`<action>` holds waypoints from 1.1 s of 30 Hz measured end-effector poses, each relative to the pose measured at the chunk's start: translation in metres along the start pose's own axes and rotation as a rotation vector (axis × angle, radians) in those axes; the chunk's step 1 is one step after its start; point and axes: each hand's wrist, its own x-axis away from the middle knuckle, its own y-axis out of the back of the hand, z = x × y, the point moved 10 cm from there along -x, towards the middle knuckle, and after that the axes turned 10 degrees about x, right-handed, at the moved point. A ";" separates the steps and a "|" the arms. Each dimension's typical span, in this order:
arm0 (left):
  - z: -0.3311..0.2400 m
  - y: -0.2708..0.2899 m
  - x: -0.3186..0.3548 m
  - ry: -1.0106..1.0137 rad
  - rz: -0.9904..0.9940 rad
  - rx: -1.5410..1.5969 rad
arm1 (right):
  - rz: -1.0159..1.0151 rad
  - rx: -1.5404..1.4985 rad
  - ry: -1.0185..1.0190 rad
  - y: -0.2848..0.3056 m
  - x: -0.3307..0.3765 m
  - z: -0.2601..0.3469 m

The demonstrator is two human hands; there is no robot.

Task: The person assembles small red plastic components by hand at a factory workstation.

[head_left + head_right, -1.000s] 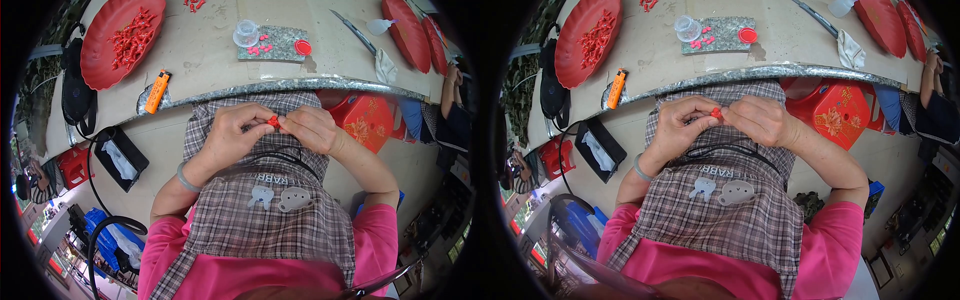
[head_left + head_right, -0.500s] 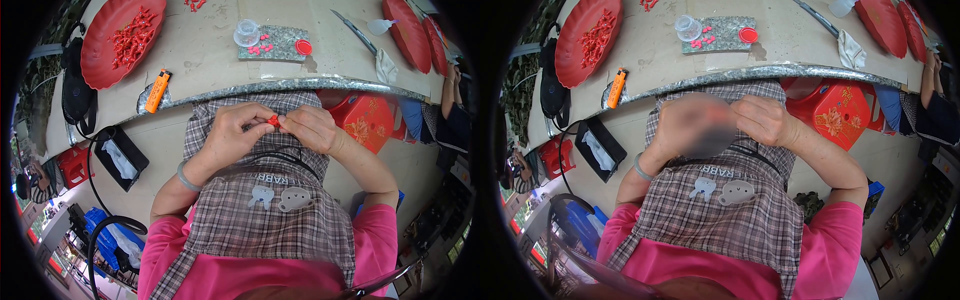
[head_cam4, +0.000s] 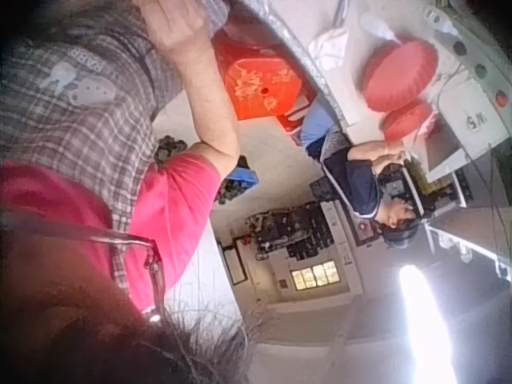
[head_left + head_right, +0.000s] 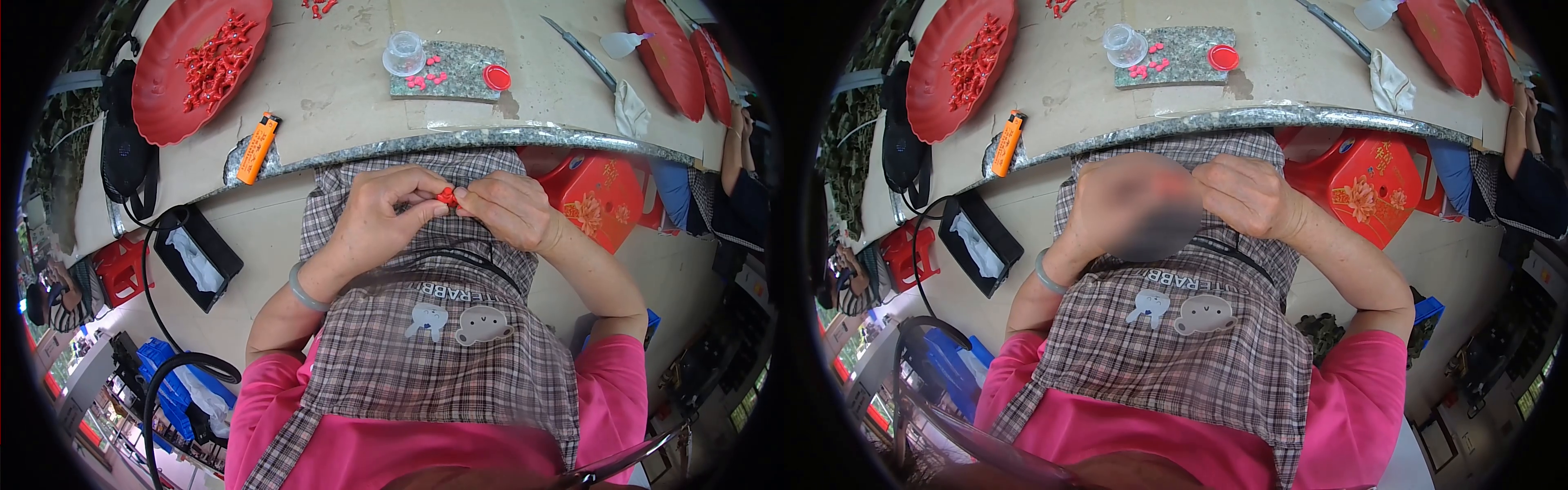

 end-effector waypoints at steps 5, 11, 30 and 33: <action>0.002 0.000 0.001 0.005 -0.003 0.009 | 0.005 -0.001 -0.005 -0.001 0.001 0.000; 0.002 0.000 0.001 0.007 -0.006 0.014 | 0.006 -0.002 -0.004 -0.001 0.001 0.000; -0.027 0.005 0.005 -0.323 -0.035 -0.195 | -0.031 -0.005 -0.067 0.009 -0.011 0.002; -0.030 0.005 0.008 -0.372 -0.049 -0.241 | -0.031 0.014 -0.018 0.008 -0.010 0.006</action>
